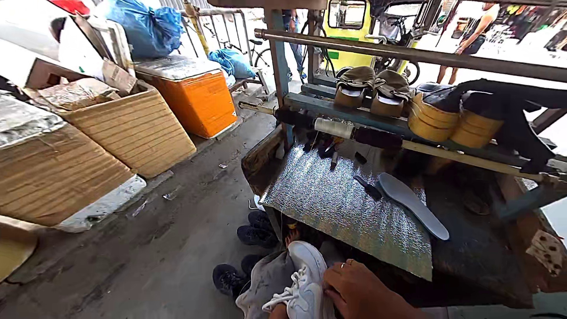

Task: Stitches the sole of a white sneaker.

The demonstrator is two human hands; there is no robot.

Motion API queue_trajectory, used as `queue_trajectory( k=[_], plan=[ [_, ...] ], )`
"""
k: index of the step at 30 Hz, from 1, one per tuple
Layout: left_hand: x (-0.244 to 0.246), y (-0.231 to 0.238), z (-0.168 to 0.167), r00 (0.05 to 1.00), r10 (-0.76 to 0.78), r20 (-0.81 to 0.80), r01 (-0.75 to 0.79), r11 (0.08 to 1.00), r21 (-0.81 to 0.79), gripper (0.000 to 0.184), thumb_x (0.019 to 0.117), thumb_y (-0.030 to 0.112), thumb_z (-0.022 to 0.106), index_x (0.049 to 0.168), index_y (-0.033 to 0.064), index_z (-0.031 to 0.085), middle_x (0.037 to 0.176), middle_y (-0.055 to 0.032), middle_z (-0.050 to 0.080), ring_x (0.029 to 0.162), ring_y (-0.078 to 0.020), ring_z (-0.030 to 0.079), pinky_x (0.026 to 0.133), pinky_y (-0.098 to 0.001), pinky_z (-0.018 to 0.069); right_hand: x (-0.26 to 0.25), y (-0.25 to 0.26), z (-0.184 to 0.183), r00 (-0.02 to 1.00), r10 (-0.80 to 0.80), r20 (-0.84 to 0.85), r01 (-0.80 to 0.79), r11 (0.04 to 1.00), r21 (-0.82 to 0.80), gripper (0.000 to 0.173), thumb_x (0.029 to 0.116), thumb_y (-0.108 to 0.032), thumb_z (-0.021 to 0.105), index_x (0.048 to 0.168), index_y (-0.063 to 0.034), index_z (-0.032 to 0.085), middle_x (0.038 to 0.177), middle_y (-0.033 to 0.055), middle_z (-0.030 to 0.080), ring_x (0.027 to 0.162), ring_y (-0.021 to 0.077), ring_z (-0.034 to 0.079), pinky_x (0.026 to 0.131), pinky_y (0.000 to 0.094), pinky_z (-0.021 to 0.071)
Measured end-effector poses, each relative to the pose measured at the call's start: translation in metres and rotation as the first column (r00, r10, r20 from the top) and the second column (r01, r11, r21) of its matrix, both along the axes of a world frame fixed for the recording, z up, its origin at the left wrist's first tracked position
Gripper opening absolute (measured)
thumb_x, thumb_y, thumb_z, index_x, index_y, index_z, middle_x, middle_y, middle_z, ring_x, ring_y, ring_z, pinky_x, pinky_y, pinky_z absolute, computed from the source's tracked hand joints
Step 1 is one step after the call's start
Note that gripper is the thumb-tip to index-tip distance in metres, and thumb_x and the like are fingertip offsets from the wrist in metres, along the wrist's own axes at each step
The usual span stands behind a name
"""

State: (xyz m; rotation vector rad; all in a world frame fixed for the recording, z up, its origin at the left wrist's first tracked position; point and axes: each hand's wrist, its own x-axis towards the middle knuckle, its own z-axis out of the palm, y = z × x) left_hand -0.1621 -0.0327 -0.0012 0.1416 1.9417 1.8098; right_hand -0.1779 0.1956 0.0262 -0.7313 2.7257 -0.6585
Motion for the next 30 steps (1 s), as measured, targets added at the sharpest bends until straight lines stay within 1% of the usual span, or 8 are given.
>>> queue_trajectory(
  k=[3,6,11,15,18,24,27,30],
  plan=[
    [-0.002,-0.002,-0.003,0.997,-0.075,-0.005,0.075,0.997,-0.02,0.022,0.0905,0.0,0.065,0.112,0.0009,0.065,0.096,0.0005,0.073,0.092,-0.0028,0.069,0.088,-0.0274,0.0583,0.017,-0.004,-0.012,0.976,-0.169,-0.135,0.159,0.984,-0.077,0.014,0.0965,-0.016,0.061,0.096,-0.0057,0.07,0.095,0.0124,0.072,0.092,0.0307,0.072,0.077,0.0546,0.0572],
    [-0.004,-0.014,-0.007,0.994,-0.109,-0.014,0.108,0.993,-0.043,0.013,0.0934,0.005,0.065,0.106,0.0064,0.07,0.092,0.0031,0.074,0.087,-0.0022,0.07,0.084,-0.0263,0.0597,0.026,-0.012,-0.019,0.942,-0.26,-0.213,0.238,0.963,-0.125,0.015,0.0963,-0.019,0.061,0.093,-0.0079,0.071,0.089,0.0097,0.071,0.082,0.0284,0.072,0.069,0.052,0.0584],
    [0.004,-0.028,-0.007,0.986,-0.14,-0.096,0.133,0.988,-0.073,0.016,0.1004,0.01,0.057,0.095,0.0082,0.072,0.084,0.0055,0.072,0.079,0.0007,0.068,0.076,-0.0221,0.0586,0.025,0.005,-0.011,0.985,-0.167,-0.048,0.158,0.977,-0.144,0.036,0.101,-0.041,0.061,0.102,-0.0064,0.07,0.094,0.0107,0.072,0.088,0.0283,0.072,0.076,0.0519,0.0586],
    [0.001,-0.026,-0.006,0.972,-0.187,-0.141,0.169,0.977,-0.128,0.016,0.0989,0.011,0.058,0.09,0.0106,0.071,0.083,0.007,0.071,0.08,0.0026,0.067,0.076,-0.0216,0.0573,0.021,0.008,-0.017,0.95,-0.254,-0.182,0.241,0.966,-0.091,0.061,0.0926,-0.066,0.058,0.077,-0.0082,0.066,0.062,0.0066,0.061,0.057,0.0238,0.064,0.052,0.0465,0.0508],
    [0.003,-0.023,-0.005,0.975,-0.135,-0.178,0.111,0.984,-0.14,0.018,0.0986,0.01,0.057,0.089,0.0109,0.072,0.083,0.0075,0.071,0.08,0.0035,0.066,0.076,-0.0198,0.0567,0.026,0.026,-0.017,0.899,-0.369,-0.234,0.367,0.929,-0.054,0.072,0.0893,-0.077,0.051,0.07,-0.0082,0.062,0.054,0.0064,0.053,0.048,0.0237,0.056,0.045,0.0457,0.0441],
    [0.006,-0.023,-0.006,0.938,-0.208,-0.276,0.146,0.962,-0.229,0.017,0.0953,0.008,0.058,0.089,0.0108,0.073,0.087,0.0055,0.073,0.086,0.0031,0.067,0.081,-0.0206,0.0571,0.06,0.054,-0.028,0.842,-0.526,-0.123,0.525,0.85,-0.038,0.076,0.0848,-0.08,0.055,0.073,-0.0053,0.064,0.056,0.0086,0.056,0.049,0.0256,0.057,0.046,0.0501,0.0454],
    [0.006,-0.016,-0.003,0.911,-0.221,-0.348,0.097,0.935,-0.34,0.015,0.0907,0.008,0.058,0.086,0.0118,0.072,0.086,0.0039,0.072,0.089,-0.0003,0.067,0.083,-0.0235,0.0554,0.074,0.038,-0.04,0.892,-0.447,-0.069,0.436,0.89,-0.132,0.082,0.0756,-0.092,0.048,0.065,-0.0111,0.057,0.051,0.0018,0.047,0.046,0.0171,0.05,0.043,0.04,0.0413],
    [0.009,-0.013,-0.002,0.901,-0.212,-0.378,0.056,0.921,-0.385,0.014,0.0898,0.008,0.058,0.089,0.011,0.072,0.088,0.0019,0.072,0.09,-0.0025,0.068,0.084,-0.0252,0.0558,0.077,0.034,-0.044,0.892,-0.449,-0.044,0.406,0.841,-0.358,0.075,0.078,-0.088,0.056,0.077,-0.0128,0.061,0.065,-0.0015,0.054,0.059,0.008,0.052,0.055,0.0295,0.0456]
  ],
)
